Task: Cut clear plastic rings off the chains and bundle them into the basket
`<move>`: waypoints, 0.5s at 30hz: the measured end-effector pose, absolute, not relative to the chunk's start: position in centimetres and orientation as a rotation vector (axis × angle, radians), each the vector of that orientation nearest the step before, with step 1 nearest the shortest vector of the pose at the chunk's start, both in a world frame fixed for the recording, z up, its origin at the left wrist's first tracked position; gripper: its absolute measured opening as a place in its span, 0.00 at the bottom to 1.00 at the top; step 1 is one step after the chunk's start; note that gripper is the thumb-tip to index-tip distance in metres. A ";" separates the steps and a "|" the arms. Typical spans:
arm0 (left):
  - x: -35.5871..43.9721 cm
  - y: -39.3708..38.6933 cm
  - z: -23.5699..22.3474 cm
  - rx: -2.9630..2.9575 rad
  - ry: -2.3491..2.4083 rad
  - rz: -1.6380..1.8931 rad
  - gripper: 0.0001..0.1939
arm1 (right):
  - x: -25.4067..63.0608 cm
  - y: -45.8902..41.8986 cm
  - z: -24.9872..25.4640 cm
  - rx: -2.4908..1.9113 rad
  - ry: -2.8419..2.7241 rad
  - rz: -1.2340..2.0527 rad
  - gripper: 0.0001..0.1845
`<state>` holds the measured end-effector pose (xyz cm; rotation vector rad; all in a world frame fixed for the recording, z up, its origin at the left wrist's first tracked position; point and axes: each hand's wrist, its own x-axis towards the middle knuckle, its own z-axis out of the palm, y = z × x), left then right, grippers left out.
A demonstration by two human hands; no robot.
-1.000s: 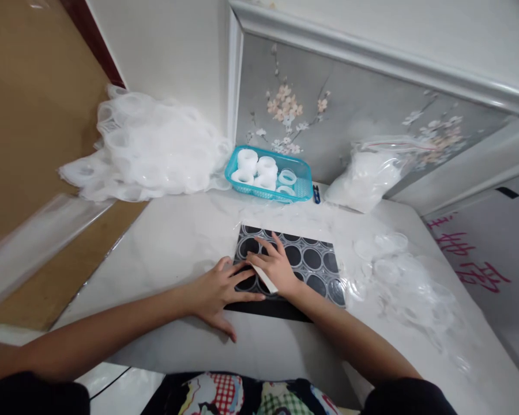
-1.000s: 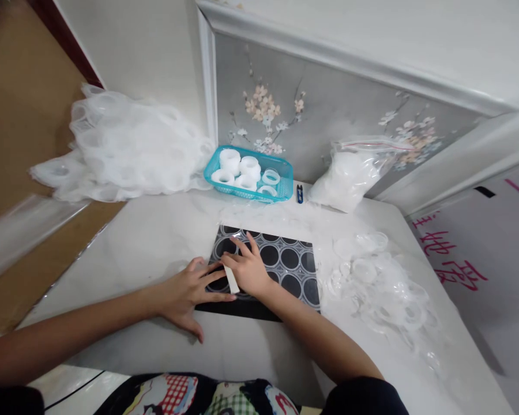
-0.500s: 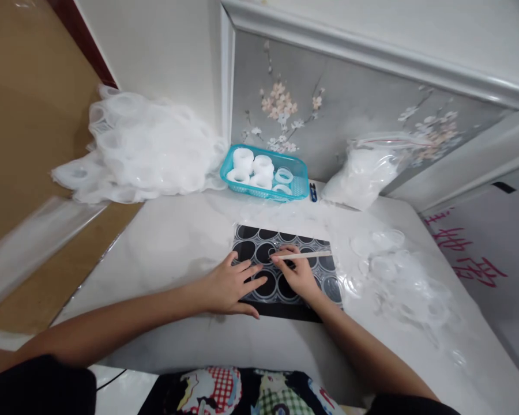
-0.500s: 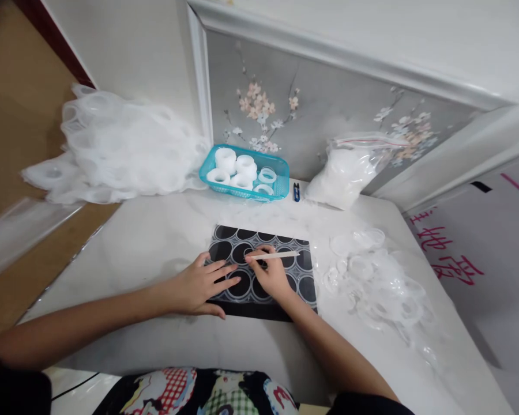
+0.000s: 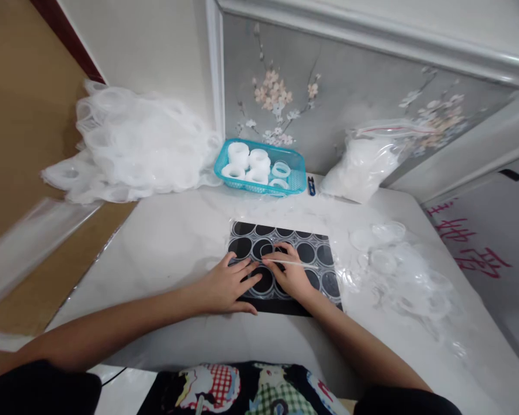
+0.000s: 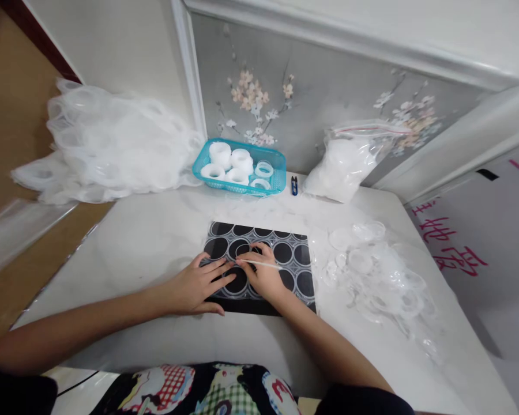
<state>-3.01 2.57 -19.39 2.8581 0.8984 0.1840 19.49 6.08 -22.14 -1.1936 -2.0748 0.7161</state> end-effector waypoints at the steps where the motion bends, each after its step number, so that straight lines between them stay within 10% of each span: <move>1: -3.0 2.5 -19.4 2.850 0.905 0.182 0.37 | 19.5 6.0 -22.1 -1.190 -2.082 0.701 0.09; 15: -3.4 2.5 -19.6 2.702 0.920 0.155 0.40 | 19.7 6.2 -22.3 -1.189 -2.097 0.670 0.09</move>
